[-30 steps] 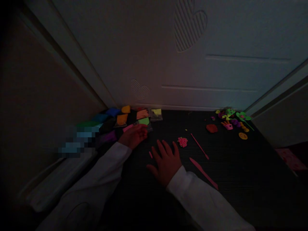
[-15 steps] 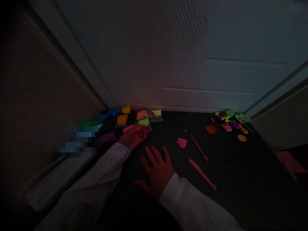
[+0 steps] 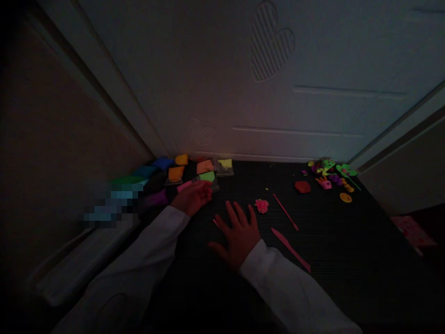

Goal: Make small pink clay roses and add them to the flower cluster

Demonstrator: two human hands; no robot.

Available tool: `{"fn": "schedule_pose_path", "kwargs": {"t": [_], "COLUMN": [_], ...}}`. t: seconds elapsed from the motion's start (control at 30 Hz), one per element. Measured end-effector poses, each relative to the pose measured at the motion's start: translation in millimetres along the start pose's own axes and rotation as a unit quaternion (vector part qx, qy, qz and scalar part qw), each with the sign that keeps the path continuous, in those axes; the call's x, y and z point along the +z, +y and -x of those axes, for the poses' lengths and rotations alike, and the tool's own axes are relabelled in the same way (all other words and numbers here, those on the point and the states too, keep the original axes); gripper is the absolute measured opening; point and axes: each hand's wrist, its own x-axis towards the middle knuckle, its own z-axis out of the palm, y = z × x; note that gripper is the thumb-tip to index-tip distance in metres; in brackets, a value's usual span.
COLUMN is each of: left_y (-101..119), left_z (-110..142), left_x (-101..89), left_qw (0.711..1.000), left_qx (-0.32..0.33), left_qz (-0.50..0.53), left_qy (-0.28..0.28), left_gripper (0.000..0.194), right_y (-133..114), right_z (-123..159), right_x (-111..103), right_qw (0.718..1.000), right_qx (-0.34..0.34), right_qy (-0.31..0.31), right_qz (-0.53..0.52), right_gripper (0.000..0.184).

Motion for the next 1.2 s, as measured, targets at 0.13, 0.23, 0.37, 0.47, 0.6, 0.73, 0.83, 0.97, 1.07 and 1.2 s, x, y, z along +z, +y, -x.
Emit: {"fn": "schedule_pose_path", "kwargs": {"t": [0.13, 0.23, 0.37, 0.47, 0.6, 0.73, 0.83, 0.97, 1.07, 1.2], "left_y": [0, 0, -1, -1, -1, 0, 0, 0, -1, -1], "left_z": [0, 0, 0, 0, 0, 0, 0, 0, 0, 0], "left_x": [0.9, 0.6, -0.2, -0.1, 0.3, 0.2, 0.1, 0.3, 0.1, -0.2], "left_qw": [1.000, 1.000, 1.000, 1.000, 1.000, 1.000, 1.000, 1.000, 1.000, 1.000], "left_qx": [-0.001, 0.004, 0.004, 0.003, 0.000, -0.001, 0.002, -0.002, -0.007, -0.002], "left_qz": [-0.001, -0.001, -0.008, -0.005, -0.004, -0.007, -0.006, -0.006, -0.008, -0.011], "left_qy": [0.005, 0.003, -0.004, -0.003, -0.005, -0.009, -0.012, -0.005, 0.000, -0.002], "left_gripper": [0.015, 0.015, 0.016, 0.015, 0.015, 0.016, 0.016, 0.016, 0.016, 0.016], "right_y": [-1, -1, -1, -1, 3, 3, 2, 8, 14, 20], "right_z": [0, -1, 0, 0, -2, -1, -1, -3, -6, -8], "right_x": [0, 0, -1, -1, 0, -1, -3, -3, 0, 5], "right_qw": [0.997, 0.999, 0.999, 0.997, 1.000, 0.999, 0.998, 0.998, 0.997, 0.997], "right_qx": [-0.068, -0.037, -0.038, -0.080, -0.020, -0.051, -0.063, -0.040, -0.015, -0.007], "right_qy": [-0.024, -0.014, -0.009, -0.021, 0.008, -0.004, 0.004, 0.041, 0.056, 0.056], "right_qz": [-0.009, 0.003, 0.005, -0.007, 0.006, -0.004, -0.013, -0.026, -0.045, -0.061], "right_gripper": [0.063, 0.060, 0.063, 0.064, 0.061, 0.064, 0.060, 0.050, 0.037, 0.024]}}
